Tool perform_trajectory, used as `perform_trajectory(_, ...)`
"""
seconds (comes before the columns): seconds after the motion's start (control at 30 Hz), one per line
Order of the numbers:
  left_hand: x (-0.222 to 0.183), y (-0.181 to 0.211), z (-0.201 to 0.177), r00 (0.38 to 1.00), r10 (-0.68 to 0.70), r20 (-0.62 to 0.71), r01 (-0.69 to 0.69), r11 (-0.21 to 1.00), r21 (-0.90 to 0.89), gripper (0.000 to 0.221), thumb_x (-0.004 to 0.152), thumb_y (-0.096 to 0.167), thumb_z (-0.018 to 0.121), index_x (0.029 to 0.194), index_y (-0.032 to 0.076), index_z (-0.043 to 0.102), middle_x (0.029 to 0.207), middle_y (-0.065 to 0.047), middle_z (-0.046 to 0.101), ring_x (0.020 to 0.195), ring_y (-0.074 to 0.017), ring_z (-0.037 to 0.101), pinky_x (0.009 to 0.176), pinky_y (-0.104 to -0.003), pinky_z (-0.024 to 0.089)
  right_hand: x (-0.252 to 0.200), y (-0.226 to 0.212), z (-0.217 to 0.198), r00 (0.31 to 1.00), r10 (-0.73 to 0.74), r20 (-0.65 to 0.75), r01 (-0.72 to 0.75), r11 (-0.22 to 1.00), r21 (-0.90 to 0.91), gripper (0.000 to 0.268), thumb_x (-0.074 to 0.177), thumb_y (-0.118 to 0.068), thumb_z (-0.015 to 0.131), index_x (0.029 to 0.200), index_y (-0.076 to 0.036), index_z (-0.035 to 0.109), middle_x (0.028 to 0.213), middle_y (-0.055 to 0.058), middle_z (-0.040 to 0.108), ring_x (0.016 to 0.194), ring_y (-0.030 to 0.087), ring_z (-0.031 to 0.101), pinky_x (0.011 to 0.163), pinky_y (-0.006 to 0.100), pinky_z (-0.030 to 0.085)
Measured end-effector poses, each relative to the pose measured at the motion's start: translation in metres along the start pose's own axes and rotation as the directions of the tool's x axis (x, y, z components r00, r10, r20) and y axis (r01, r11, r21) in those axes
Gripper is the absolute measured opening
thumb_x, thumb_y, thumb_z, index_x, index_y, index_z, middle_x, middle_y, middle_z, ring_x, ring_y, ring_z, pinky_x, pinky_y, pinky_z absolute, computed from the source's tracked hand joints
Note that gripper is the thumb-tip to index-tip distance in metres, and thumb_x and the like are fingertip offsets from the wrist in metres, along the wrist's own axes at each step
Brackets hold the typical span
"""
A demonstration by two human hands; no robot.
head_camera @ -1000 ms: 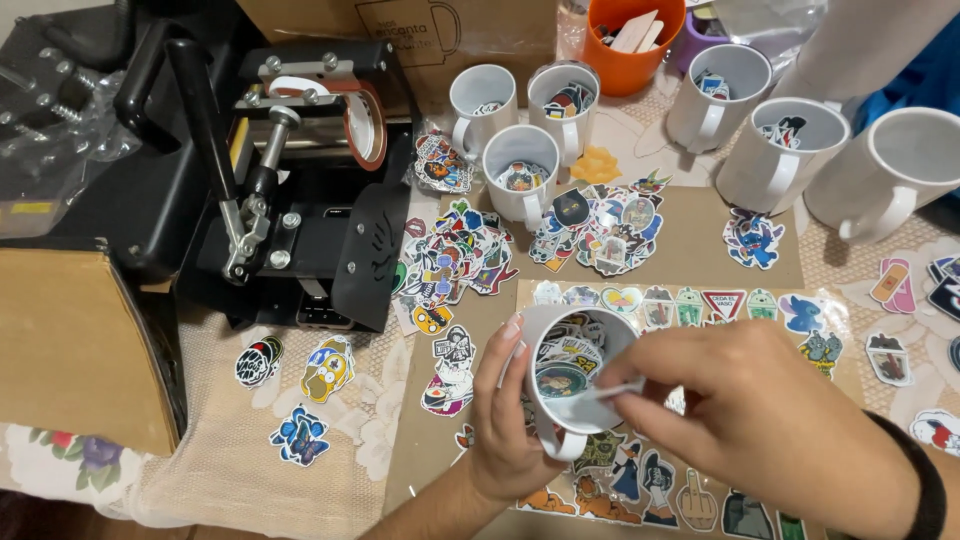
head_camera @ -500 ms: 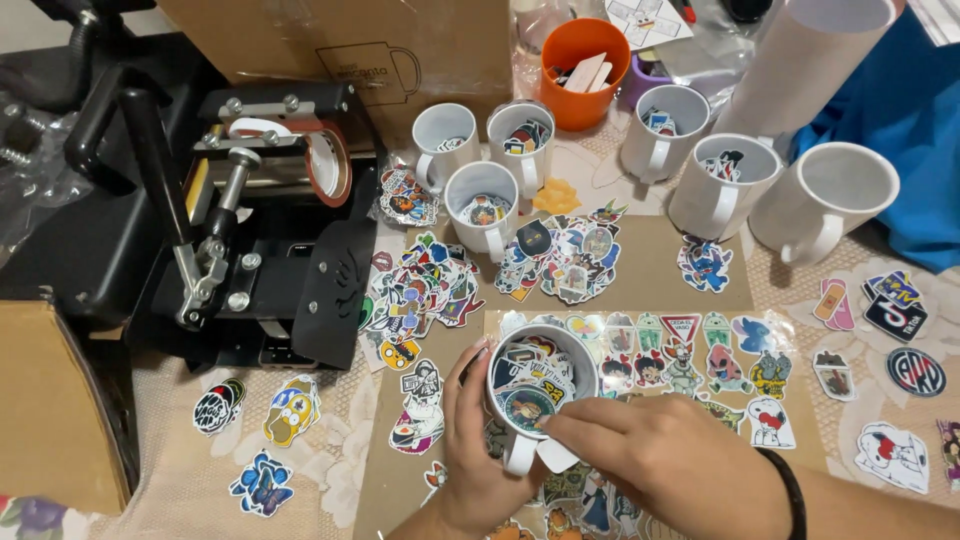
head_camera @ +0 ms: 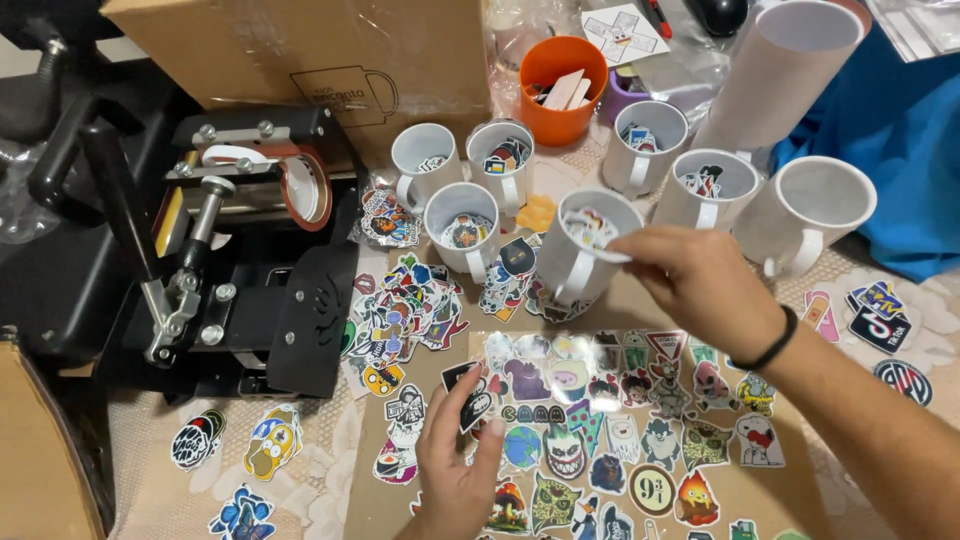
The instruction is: The person is selecting individual stickers from a large pile and arranging them onto a transparent adhesive sheet on a workspace.
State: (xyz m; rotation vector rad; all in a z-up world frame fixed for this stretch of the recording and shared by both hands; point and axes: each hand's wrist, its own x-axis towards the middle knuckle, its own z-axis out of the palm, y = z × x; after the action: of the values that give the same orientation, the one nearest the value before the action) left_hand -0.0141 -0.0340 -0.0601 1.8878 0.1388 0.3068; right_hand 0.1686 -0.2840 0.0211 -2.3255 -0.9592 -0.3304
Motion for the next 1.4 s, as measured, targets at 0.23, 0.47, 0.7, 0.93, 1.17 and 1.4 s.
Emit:
perform_trajectory(0.23,0.01,-0.004,0.003,0.923,0.366,-0.116,-0.373,0.927,-0.046,0.028,0.087,-0.01,0.056,0.104,0.002,0.075,0.105,-0.019,0.075,0.096,-0.0251,0.076,0.081,-0.029,0.066,0.048,0.082,0.034,0.995,-0.026,-0.093,0.006,0.978,-0.21,0.019,0.092,0.002,0.067,0.107,-0.006,0.075,0.105,0.011,0.075,0.083,0.03,0.07,0.074,0.043,0.057)
perform_trajectory(0.47,0.011,0.0,0.001,0.921,0.37,-0.124,-0.38,0.923,-0.063,0.028,0.084,-0.013,0.057,0.095,0.004,0.076,0.106,-0.021,0.074,0.094,-0.0266,0.077,0.079,-0.03,0.067,0.074,0.105,0.069,0.996,-0.013,-0.093,-0.017,0.949,-0.316,0.017,0.099,-0.004,0.058,0.106,-0.005,0.074,0.096,0.015,0.073,0.075,0.037,0.066,0.064,0.05,0.052)
perform_trajectory(0.7,0.011,0.003,0.0,0.898,0.426,-0.107,-0.434,0.899,-0.067,0.026,0.086,-0.013,0.059,0.097,0.004,0.075,0.106,-0.022,0.073,0.096,-0.0284,0.077,0.086,-0.035,0.066,0.089,0.108,0.076,0.99,0.079,-0.121,-0.115,0.936,-0.331,0.014,0.088,0.001,0.057,0.078,-0.004,0.066,0.081,0.012,0.067,0.065,0.035,0.06,0.058,0.048,0.048)
perform_trajectory(0.93,0.008,0.007,-0.004,0.926,0.372,-0.065,-0.373,0.928,-0.001,0.024,0.091,-0.003,0.059,0.108,0.003,0.075,0.111,-0.017,0.073,0.101,-0.0266,0.075,0.082,-0.031,0.064,0.072,0.029,0.068,0.964,-0.093,-0.249,-0.055,0.847,-0.529,0.018,0.109,-0.024,0.054,0.103,-0.019,0.07,0.1,0.001,0.074,0.059,0.024,0.065,0.042,0.037,0.045)
perform_trajectory(1.17,0.01,0.011,-0.005,0.907,0.411,-0.091,-0.41,0.912,0.03,0.023,0.092,-0.001,0.059,0.109,0.003,0.074,0.109,-0.016,0.074,0.1,-0.0265,0.074,0.084,-0.034,0.062,0.068,-0.017,0.111,0.981,-0.082,0.174,0.076,0.996,0.044,0.051,0.091,0.001,0.053,0.137,-0.019,0.059,0.147,0.011,0.056,0.11,0.039,0.066,0.077,0.051,0.053)
perform_trajectory(1.4,0.011,0.014,-0.008,0.882,0.462,-0.096,-0.459,0.887,0.048,0.024,0.09,-0.003,0.059,0.108,0.003,0.074,0.103,-0.017,0.073,0.094,-0.0274,0.074,0.078,-0.035,0.062,0.054,-0.009,0.125,0.973,-0.173,0.153,0.173,0.985,0.012,0.056,0.081,0.009,0.055,0.133,-0.011,0.056,0.135,0.013,0.058,0.097,0.037,0.068,0.072,0.049,0.056)
